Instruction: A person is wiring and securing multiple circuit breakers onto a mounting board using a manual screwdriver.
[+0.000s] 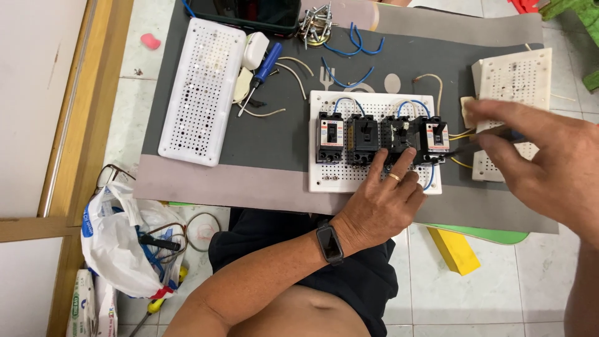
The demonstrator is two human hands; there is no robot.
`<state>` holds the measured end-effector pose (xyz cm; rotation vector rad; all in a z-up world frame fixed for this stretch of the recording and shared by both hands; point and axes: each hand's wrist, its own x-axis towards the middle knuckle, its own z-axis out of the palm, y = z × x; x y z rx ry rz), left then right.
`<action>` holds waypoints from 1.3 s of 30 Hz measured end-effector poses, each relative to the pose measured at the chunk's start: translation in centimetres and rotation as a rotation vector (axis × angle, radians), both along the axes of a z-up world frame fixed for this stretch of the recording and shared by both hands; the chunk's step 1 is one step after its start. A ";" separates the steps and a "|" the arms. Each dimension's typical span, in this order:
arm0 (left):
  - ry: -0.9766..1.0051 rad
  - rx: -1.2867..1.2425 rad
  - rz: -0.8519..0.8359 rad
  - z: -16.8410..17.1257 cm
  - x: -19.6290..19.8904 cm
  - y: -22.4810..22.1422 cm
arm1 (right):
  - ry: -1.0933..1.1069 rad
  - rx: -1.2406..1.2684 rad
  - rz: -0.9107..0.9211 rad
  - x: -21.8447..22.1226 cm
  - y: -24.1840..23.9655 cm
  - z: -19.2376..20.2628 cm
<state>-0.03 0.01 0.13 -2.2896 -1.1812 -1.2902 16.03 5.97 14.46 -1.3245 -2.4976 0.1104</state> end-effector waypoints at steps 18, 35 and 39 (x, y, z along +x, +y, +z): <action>0.005 -0.028 -0.013 0.0 -0.1 0.0 | 0.021 0.007 0.017 0.1 0.3 -0.2; 0.031 -0.071 -0.047 0.1 0.0 -0.1 | -0.110 0.102 0.025 0.2 0.7 0.4; 0.013 -0.037 -0.042 0.3 0.0 0.1 | -0.027 0.012 0.144 -0.5 0.3 1.2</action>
